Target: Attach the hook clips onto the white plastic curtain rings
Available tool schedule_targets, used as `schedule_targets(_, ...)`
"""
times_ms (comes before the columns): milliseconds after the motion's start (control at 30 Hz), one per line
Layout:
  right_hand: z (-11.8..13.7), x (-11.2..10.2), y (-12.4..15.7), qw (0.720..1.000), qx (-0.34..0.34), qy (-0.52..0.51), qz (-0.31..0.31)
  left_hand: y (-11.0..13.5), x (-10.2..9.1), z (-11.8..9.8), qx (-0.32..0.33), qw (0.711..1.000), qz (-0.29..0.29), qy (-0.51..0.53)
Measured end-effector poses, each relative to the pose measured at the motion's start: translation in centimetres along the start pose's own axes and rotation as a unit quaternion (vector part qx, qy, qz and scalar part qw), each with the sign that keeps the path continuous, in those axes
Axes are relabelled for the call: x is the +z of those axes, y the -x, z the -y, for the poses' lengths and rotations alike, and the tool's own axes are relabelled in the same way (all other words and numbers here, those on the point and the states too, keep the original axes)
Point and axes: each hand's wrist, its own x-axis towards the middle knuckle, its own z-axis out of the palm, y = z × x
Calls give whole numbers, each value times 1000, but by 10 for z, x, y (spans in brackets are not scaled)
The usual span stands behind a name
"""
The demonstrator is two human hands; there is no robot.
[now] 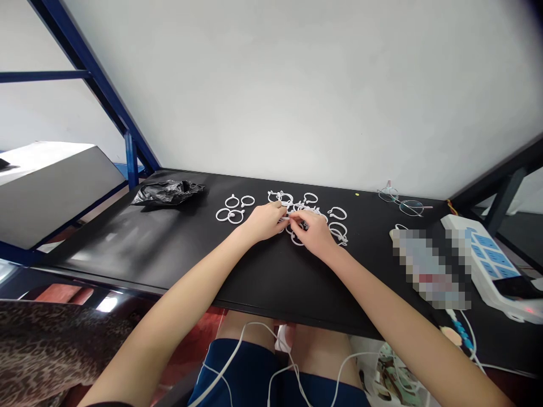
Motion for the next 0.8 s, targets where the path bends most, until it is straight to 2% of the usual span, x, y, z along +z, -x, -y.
schedule_targets(800, 0, 1, 2, 1000, 10, -25, 11, 0, 0, 1, 3, 1000, 13, 4)
